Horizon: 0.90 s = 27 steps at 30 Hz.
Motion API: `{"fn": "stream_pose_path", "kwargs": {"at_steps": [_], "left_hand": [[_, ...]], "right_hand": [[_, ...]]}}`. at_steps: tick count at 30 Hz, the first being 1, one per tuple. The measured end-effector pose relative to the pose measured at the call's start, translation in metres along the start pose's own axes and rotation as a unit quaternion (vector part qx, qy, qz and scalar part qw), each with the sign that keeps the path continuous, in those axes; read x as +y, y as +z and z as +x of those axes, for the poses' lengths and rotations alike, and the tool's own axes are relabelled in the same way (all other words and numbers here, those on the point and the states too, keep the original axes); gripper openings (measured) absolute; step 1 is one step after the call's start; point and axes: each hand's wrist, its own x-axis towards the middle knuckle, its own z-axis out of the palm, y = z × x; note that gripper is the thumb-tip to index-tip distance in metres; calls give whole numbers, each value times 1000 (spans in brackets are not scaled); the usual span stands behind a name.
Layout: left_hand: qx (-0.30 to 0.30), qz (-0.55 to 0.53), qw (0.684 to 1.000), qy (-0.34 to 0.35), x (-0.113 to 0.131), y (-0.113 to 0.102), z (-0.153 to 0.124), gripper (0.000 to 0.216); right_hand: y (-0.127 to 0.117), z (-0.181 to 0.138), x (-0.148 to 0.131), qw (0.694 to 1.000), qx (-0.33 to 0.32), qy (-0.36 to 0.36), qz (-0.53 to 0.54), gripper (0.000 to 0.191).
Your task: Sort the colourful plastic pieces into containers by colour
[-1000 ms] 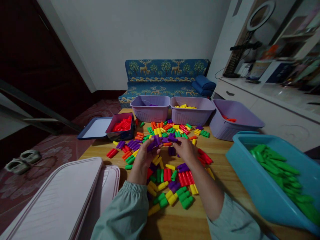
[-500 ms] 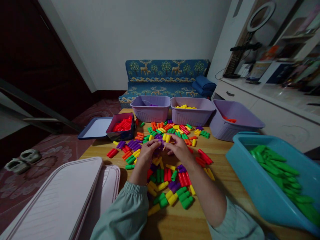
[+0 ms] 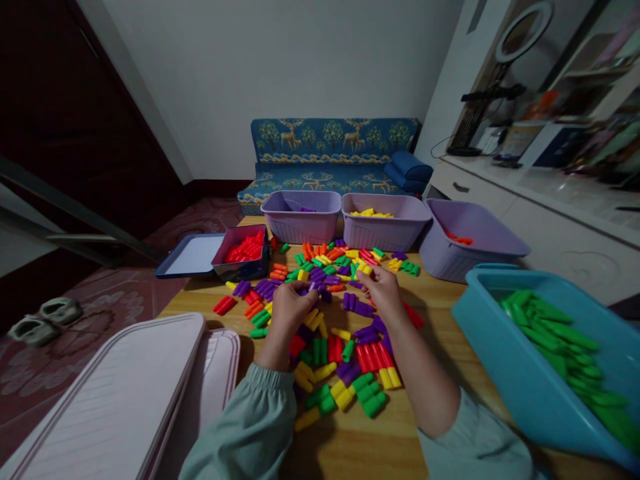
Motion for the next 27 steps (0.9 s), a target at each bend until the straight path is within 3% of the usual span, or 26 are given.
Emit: {"fn": "stream_pose_path", "kwargs": {"at_steps": [2, 4, 7, 9, 13, 17, 21, 24, 27], "left_hand": [[52, 51, 997, 25, 0, -1, 0, 28], [93, 75, 992, 42, 0, -2, 0, 30], [121, 73, 988, 57, -1, -2, 0, 34], [123, 53, 989, 58, -3, -1, 0, 33], [90, -38, 995, 16, -5, 0, 3, 32], [38, -206, 975, -76, -5, 1, 5, 46], [-11, -363, 924, -123, -4, 1, 5, 44], [-42, -428, 889, -158, -2, -1, 6, 39], [-49, -447, 874, -184, 2, -3, 6, 34]], "right_hand": [[-1, 3, 7, 995, 9, -27, -94, 32], [1, 4, 12, 986, 25, -45, -158, 43], [5, 0, 11, 969, 39, -86, -229, 57], [8, -7, 4, 950, 21, -128, -285, 51], [18, -24, -8, 894, -122, -231, -364, 27], [26, -34, -12, 843, -230, -268, -406, 30], [28, -37, -13, 831, -241, -255, -431, 37], [30, -38, -15, 826, -228, -246, -452, 27], [33, -39, -15, 818, -226, -248, -467, 10]]}}
